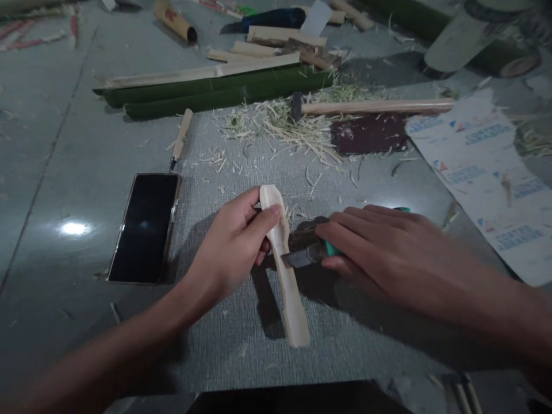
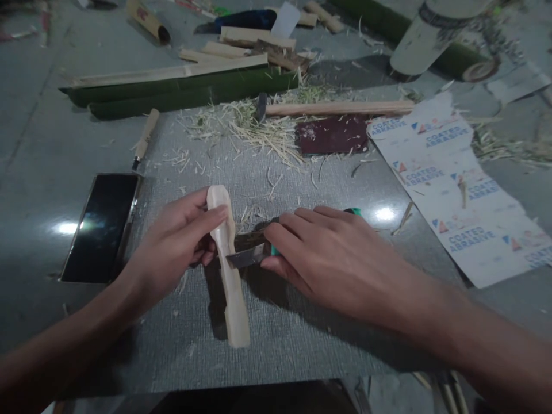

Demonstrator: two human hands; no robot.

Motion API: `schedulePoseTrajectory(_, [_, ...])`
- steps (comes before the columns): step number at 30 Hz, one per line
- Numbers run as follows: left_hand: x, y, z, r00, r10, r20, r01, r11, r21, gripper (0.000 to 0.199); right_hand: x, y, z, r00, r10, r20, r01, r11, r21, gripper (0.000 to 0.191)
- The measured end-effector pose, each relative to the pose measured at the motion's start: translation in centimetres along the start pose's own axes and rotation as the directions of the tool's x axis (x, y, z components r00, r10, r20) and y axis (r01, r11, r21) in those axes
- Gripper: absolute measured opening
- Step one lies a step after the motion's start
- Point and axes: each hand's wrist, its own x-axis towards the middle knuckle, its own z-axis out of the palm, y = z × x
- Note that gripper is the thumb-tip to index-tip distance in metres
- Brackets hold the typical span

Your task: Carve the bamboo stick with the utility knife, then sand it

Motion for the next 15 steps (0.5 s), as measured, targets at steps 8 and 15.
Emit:
schedulePoseTrajectory(8, [-0.16,-0.18,-0.20,1.000,0.005,-0.001,-0.005,1.000,0.018,0.024,0.16,-0.47,0.50,0.998,0.020,-0.060,-0.020,1.000,-0.003,0.036])
schedulePoseTrajectory(15, [-0.13,-0.08,-0.23,0.999,0.033,-0.020,-0.032,0.998,0.052,0.022,0.14,-0.76,1.02,0.996,0.073,-0.049,-0.074,0.997,-0.007,0.028])
